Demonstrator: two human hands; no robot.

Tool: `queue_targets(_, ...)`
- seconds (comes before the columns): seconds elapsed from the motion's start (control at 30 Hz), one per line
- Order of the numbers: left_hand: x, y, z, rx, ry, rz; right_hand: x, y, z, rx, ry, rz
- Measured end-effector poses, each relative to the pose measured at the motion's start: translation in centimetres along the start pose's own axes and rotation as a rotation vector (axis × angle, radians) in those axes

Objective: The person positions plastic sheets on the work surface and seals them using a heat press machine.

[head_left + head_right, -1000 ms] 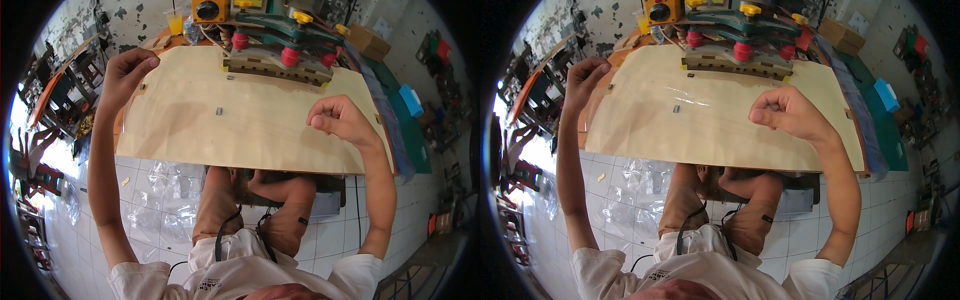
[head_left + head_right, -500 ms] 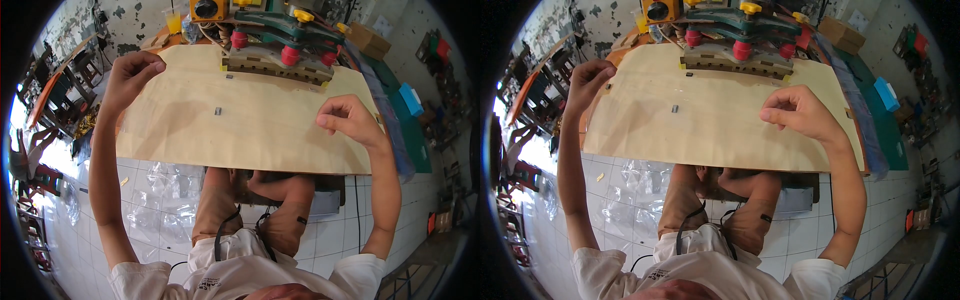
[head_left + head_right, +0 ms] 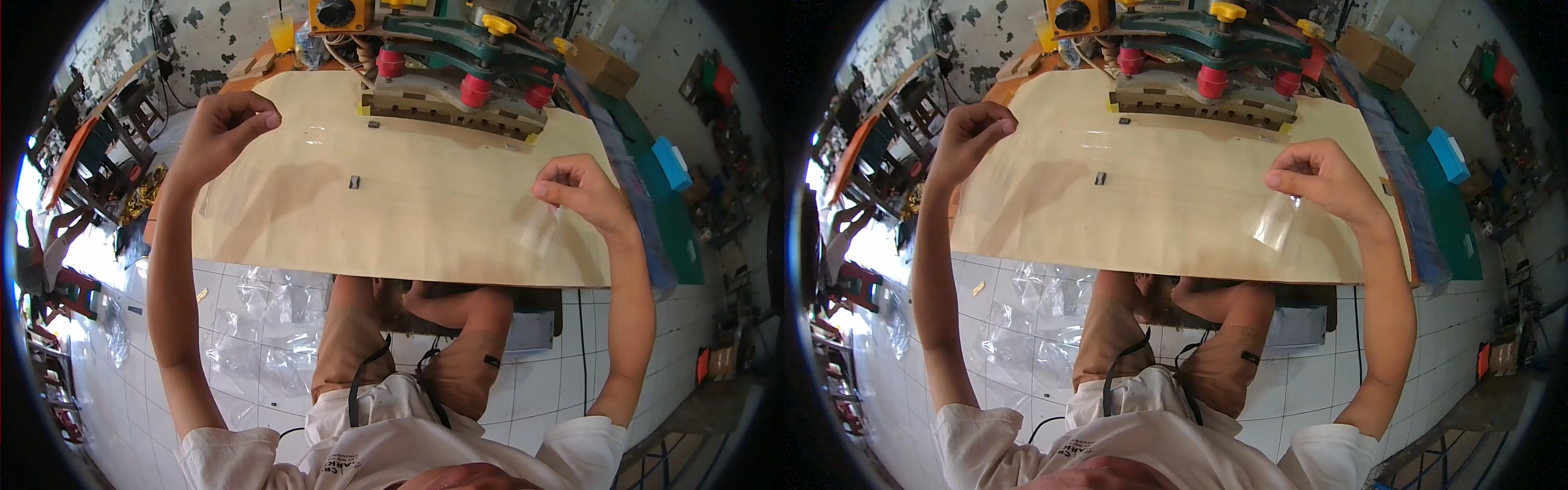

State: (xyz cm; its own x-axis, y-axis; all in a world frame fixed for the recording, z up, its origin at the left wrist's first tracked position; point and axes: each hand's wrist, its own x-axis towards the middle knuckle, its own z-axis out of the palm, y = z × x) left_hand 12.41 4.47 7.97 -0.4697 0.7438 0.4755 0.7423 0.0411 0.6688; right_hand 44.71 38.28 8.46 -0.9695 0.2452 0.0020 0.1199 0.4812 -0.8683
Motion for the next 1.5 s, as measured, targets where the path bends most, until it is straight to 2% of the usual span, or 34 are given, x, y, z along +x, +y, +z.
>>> queue_targets(0.17,0.1,-0.7,0.3,0.013,-0.055,0.037,-0.1,0.9,-1.0,-0.007,0.002,0.02)
queue_targets(0.5,0.0,-1.6,1.0,0.078,-0.124,-0.073,-1.2,2.1,-3.4,-0.056,-0.036,0.076)
queue_targets(0.57,-0.1,-1.5,1.1,0.062,-0.123,-0.069,-1.4,2.5,-4.1,-0.085,0.032,0.141)
queue_targets(0.63,-0.2,-1.2,1.3,0.121,-0.2,-0.203,-1.6,3.1,-4.9,-0.122,0.079,0.181)
queue_targets(0.67,-0.2,-1.5,1.5,0.12,-0.199,-0.203,-1.6,3.4,-5.3,-0.159,0.126,0.221)
queue_targets(0.77,-0.5,-3.4,3.0,0.125,-0.243,-0.248,-1.4,4.4,-5.6,-0.172,0.139,0.258)
queue_targets(0.8,-0.6,-3.7,3.6,0.118,-0.288,-0.218,-1.1,5.9,-5.7,-0.172,0.138,0.258)
queue_targets(0.87,-0.6,-3.3,4.6,0.2,-0.344,-0.135,-0.5,9.1,-5.7,-0.188,0.109,0.094)
queue_targets(0.97,-1.0,-4.8,5.8,0.292,-0.332,-0.035,-0.2,8.5,-3.9,-0.363,0.122,0.165)
queue_targets(1.0,-1.0,-4.3,6.0,0.371,-0.36,-0.137,-0.1,7.6,-3.3,-0.365,0.122,0.159)
queue_targets(1.03,-1.2,-4.4,6.0,0.375,-0.356,-0.138,-0.2,6.4,-2.7,-0.481,0.123,0.237)
queue_targets(1.1,-1.8,-4.7,6.3,0.493,-0.198,0.242,-0.8,6.0,-1.6,-0.596,0.122,0.313)
queue_targets(1.17,-2.8,-2.5,6.0,0.567,-0.172,0.193,-1.7,6.7,-0.4,-1.062,0.347,-0.161)
queue_targets(1.2,-3.4,-1.3,5.7,0.547,-0.221,0.226,-2.2,6.3,0.3,-1.061,0.343,-0.162)
queue_targets(1.27,-5.3,0.3,5.7,0.525,-0.272,0.25,-3.4,4.6,1.7,-0.988,0.159,-0.094)
queue_targets(1.33,-7.2,1.2,5.9,0.631,-0.421,0.214,-4.8,3.6,2.9,-1.041,0.07,-0.091)
queue_targets(1.4,-8.6,0.4,6.2,0.61,-0.461,0.142,-5.8,3.8,3.8,-1.088,-0.021,-0.084)
queue_targets(1.47,-9.3,-0.2,6.1,0.599,-0.502,0.079,-6.7,4.2,4.3,-1.038,-0.108,0.073)
queue_targets(1.5,-9.6,-0.2,6.1,0.598,-0.506,0.076,-7.1,4.3,4.4,-1.035,-0.111,0.074)
